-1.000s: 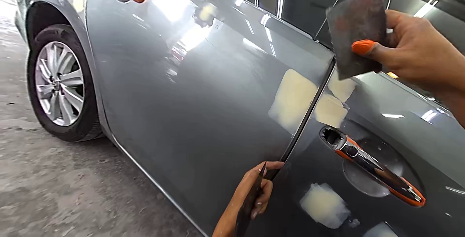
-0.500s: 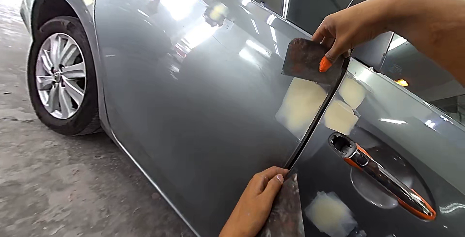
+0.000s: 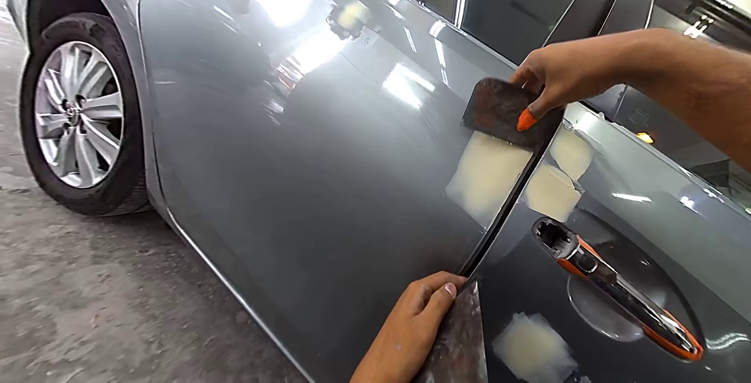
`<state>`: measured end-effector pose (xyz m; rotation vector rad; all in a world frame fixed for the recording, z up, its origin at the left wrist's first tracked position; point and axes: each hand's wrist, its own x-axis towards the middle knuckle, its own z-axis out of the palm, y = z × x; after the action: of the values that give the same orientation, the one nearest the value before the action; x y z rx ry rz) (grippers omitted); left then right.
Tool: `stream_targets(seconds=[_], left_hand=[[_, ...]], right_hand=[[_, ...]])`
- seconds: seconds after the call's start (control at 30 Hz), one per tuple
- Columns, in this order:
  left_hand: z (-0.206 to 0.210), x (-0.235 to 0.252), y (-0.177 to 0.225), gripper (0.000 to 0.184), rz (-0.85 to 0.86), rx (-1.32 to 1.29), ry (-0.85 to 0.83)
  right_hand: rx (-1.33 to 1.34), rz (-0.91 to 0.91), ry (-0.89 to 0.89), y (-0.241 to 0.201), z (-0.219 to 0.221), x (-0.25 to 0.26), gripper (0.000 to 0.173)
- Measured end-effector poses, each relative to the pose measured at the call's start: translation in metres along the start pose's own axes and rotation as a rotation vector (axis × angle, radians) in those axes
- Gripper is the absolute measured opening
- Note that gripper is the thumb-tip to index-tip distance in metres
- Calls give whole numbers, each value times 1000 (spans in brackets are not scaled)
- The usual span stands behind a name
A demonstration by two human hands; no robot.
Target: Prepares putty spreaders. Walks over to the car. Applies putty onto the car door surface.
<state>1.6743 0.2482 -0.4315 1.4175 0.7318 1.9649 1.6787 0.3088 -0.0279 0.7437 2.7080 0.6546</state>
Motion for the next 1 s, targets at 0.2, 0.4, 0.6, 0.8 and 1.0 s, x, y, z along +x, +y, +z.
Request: stream_targets(seconds=[0.2, 0.4, 0.6, 0.8, 1.0], left_hand=[[0, 0, -1, 42, 1, 10, -7], [0, 0, -4, 42, -3, 2, 5], [0, 0, 0, 43, -2, 11, 2], [1, -1, 1, 43, -18, 5, 1], [0, -2, 3, 43, -21, 10, 1]], right_hand=[[-143, -9, 29, -12, 11, -5, 30], [-279, -37, 48, -21, 21, -6, 33], [-286, -54, 56, -21, 27, -5, 28], [-319, -60, 54, -27, 35, -8, 29], [-408, -111, -11, -40, 51, -1, 26]])
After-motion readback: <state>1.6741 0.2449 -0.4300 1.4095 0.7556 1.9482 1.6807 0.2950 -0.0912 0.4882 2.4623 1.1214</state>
